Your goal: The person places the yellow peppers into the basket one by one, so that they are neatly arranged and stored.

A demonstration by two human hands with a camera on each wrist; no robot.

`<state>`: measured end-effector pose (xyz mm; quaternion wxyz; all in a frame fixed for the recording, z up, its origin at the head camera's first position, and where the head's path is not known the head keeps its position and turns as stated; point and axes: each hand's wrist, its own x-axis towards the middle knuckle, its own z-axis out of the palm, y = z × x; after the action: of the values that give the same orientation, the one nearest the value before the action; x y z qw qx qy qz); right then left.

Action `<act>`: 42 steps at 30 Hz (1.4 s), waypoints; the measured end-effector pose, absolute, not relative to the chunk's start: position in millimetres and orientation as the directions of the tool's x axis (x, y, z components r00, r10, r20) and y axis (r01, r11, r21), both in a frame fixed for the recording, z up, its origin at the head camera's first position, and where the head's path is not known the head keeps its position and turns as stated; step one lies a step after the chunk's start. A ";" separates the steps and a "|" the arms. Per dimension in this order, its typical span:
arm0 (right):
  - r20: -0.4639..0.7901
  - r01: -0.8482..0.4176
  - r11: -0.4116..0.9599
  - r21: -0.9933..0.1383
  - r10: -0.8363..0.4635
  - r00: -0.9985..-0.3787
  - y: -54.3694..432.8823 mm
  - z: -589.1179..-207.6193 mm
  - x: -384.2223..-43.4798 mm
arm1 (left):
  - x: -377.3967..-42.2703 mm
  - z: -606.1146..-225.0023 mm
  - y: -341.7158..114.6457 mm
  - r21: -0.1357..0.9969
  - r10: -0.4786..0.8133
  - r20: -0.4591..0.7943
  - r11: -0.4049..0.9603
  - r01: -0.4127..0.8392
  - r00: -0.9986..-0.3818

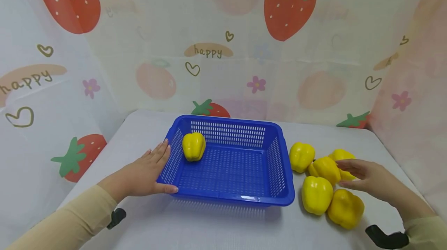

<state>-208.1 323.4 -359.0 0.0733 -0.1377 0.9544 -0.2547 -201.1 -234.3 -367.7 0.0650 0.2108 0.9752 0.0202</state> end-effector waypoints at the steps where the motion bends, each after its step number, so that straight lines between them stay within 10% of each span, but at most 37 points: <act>1: -0.086 -0.214 0.830 -0.515 -0.298 -0.951 324.5 -361.6 -206.3 | -201.2 -367.4 -234.3 0.066 0.414 -0.120 0.910 0.409 -0.902; 42: -0.237 -0.120 0.777 -0.618 -0.329 -0.914 355.7 -407.2 -180.8 | -201.8 -365.8 -233.9 0.077 0.414 -0.134 0.910 0.407 -0.900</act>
<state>-180.8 355.7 -407.2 0.1682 -0.1212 0.9275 -0.3110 -201.8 -233.9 -365.8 0.0736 0.2107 0.9745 0.0235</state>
